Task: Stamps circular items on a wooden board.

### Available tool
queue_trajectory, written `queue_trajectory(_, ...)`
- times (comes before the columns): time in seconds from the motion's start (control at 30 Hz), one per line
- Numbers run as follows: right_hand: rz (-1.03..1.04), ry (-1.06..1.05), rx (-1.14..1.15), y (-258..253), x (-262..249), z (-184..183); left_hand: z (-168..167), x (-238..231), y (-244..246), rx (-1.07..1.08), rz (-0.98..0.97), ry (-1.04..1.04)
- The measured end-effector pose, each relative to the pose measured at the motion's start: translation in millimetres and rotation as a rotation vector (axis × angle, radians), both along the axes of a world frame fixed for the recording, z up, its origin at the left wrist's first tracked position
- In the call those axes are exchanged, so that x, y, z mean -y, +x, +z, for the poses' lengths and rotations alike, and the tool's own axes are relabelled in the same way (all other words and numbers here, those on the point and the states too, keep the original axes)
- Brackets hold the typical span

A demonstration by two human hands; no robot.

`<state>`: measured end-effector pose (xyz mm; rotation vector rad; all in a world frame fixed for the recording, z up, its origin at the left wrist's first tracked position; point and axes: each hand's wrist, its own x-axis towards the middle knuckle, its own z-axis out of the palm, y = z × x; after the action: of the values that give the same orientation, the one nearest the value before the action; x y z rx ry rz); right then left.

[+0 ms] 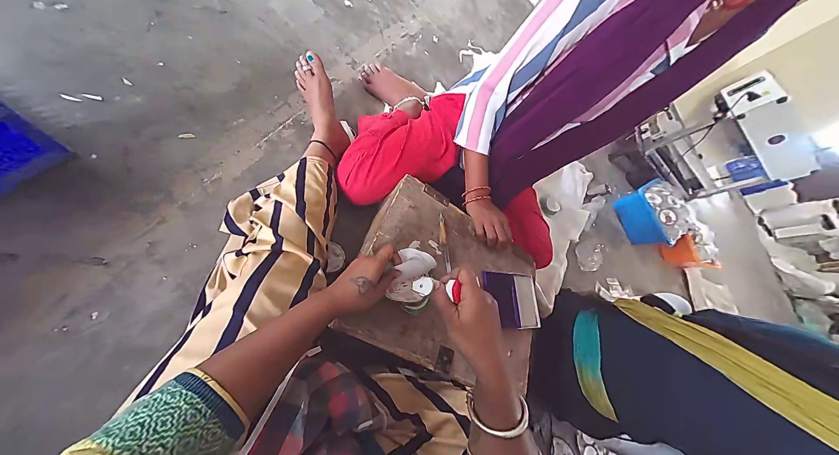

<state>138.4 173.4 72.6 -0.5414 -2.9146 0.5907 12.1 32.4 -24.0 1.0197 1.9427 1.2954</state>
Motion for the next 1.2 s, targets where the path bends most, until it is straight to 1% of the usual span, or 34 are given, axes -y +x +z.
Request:
queue_trajectory(0.07, 0.026, 0.041, 0.046, -7.7, 5.3, -2.5, -2.0, -0.6, -0.4, 0.018, 0.022, 0.026)
queue_trajectory(0.17, 0.0, 0.042, 0.26, -25.2, 22.8, -15.8, -10.3, -1.8, -0.4, 0.0, 0.055, 0.075)
queue_trajectory(0.2, -0.006, 0.054, 0.287, -27.5, 29.2, -22.7, -12.3, -1.7, 0.9, -0.01, 0.055, 0.071)
queue_trajectory(0.33, -0.044, -0.015, 0.371, -26.5, 29.0, -16.3, -8.0, -1.1, 2.1, -0.02, 0.013, 0.08)
queue_trajectory(0.37, -0.072, -0.04, 0.306, -20.9, 23.3, -13.4, -6.8, -0.3, 1.1, -0.024, -0.011, 0.091)
queue_trajectory(0.43, -0.175, -0.028, 0.0, -1.6, 2.8, -6.0, -5.3, 0.9, -1.9, -0.076, -0.067, 0.091)
queue_trajectory(0.47, -0.26, -0.026, -0.088, 10.7, -11.3, 4.7, -6.7, 1.8, 0.0, -0.098, -0.092, 0.085)
queue_trajectory(0.5, -0.365, -0.025, -0.12, 23.9, -26.3, 17.0, -7.9, 3.2, 2.4, -0.11, -0.124, 0.074)
queue_trajectory(0.53, -0.472, -0.013, -0.127, 34.6, -42.1, 26.7, -8.1, 4.7, 2.3, -0.122, -0.16, 0.06)
queue_trajectory(0.6, -0.625, 0.027, -0.101, 48.7, -77.2, 31.2, -5.8, 6.3, -1.2, -0.154, -0.206, 0.041)
queue_trajectory(0.7, -0.745, 0.035, 0.077, 56.9, -116.0, 21.8, -9.8, 6.4, -0.1, -0.185, -0.2, 0.096)
queue_trajectory(0.77, -0.772, 0.036, 0.177, 54.9, -126.4, 13.5, -15.6, 4.5, 1.0, -0.19, -0.151, 0.136)
queue_trajectory(0.87, -0.783, 0.033, 0.315, 44.4, -126.2, -9.4, -14.0, 3.0, 3.0, -0.125, -0.068, 0.083)
queue_trajectory(0.93, -0.795, 0.039, 0.368, 37.6, -123.1, -11.4, -9.9, 0.5, 2.7, -0.077, -0.002, 0.05)
queue_trajectory(1.0, -0.786, 0.041, 0.292, 43.9, -117.6, -4.4, -8.0, -0.4, 3.6, -0.049, 0.021, 0.025)
queue_trajectory(1.07, -0.731, 0.051, 0.118, 48.2, -106.0, 7.3, -6.9, -0.8, 1.1, -0.056, 0.023, 0.025)
queue_trajectory(1.13, -0.579, 0.001, -0.002, 51.7, -81.6, 14.7, -6.4, 1.3, 1.9, -0.054, 0.018, 0.019)
queue_trajectory(1.2, -0.375, -0.059, -0.032, 45.4, -49.5, 15.9, -7.7, 1.2, 2.4, -0.045, 0.034, 0.038)
